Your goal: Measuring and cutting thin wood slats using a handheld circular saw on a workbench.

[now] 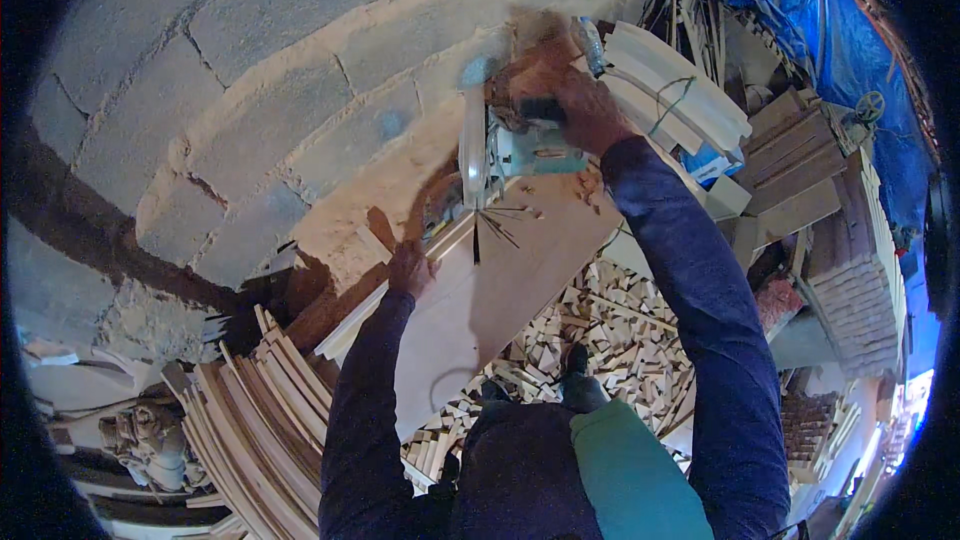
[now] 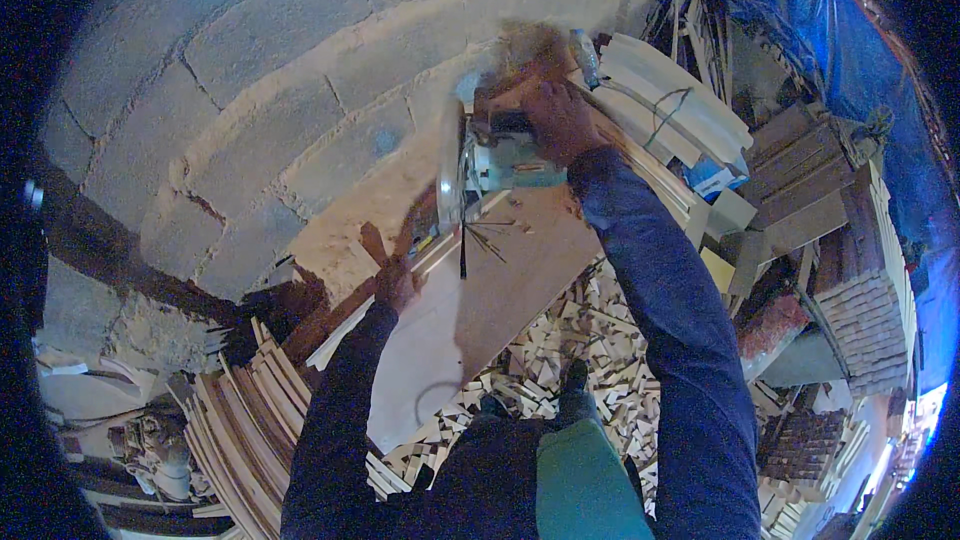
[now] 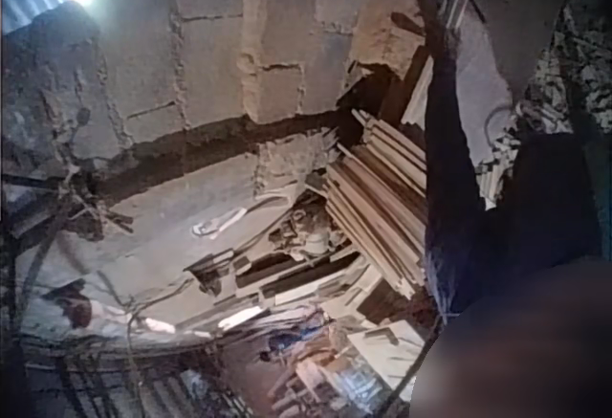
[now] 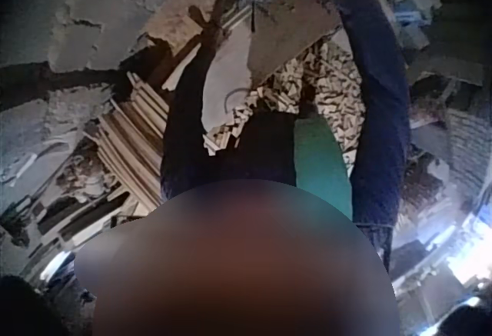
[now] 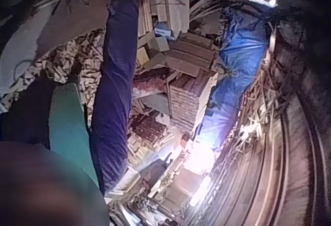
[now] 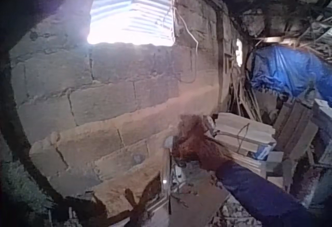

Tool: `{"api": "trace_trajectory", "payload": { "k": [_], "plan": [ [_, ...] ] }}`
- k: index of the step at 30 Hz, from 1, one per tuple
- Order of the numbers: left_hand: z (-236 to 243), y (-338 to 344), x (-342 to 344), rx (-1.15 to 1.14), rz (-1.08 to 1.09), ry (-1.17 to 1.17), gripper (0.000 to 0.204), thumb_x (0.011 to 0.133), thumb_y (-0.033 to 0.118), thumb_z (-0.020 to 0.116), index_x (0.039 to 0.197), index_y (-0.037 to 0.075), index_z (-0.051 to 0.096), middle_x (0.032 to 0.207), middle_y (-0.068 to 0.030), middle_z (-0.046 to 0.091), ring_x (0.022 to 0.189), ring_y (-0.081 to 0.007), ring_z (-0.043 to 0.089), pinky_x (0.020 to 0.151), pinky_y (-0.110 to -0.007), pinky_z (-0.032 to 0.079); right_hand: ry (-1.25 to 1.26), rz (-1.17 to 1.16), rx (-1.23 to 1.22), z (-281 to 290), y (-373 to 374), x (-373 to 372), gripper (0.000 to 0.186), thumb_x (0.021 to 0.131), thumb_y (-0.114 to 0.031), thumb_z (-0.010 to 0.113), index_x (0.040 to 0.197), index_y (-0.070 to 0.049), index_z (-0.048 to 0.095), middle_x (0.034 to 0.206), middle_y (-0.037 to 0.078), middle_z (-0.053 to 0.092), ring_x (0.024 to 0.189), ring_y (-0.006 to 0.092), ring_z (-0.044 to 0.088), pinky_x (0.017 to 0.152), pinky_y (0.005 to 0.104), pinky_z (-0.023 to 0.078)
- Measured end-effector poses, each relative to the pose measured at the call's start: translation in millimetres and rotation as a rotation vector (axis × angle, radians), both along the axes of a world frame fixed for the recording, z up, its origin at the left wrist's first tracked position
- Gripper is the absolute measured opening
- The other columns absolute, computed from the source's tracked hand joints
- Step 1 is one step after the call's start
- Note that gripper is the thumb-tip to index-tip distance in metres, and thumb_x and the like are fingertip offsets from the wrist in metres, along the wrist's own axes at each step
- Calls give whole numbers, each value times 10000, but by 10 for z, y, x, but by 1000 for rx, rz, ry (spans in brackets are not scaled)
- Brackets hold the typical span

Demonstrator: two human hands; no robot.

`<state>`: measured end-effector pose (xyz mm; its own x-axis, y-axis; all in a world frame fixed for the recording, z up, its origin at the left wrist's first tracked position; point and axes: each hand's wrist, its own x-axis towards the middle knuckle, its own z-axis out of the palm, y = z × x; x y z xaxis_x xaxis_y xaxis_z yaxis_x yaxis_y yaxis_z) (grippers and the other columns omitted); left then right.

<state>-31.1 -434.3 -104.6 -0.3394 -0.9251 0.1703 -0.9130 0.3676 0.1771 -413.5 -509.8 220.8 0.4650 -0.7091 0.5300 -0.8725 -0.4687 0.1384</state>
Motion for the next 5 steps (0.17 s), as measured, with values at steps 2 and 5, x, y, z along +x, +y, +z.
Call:
{"api": "trace_trajectory", "payload": {
  "k": [2,5],
  "plan": [
    [7,-54,-6,55,27,110,625,812,411,668,1187,-55,485,1056,-267,570,946,-431,586,757,-530,524,50,-178,145,26,-24,2,518,654,-63,698,1164,-60,610,1199,189,578,1159,381,551,1010,472,448],
    [81,16,-26,73,41,97,634,801,386,706,1233,-7,460,1068,-266,572,967,-405,598,798,-521,525,-15,-99,57,10,-170,-25,681,678,-60,702,1333,-82,515,1282,194,559,1217,403,519,1019,477,442]
  ]
}}
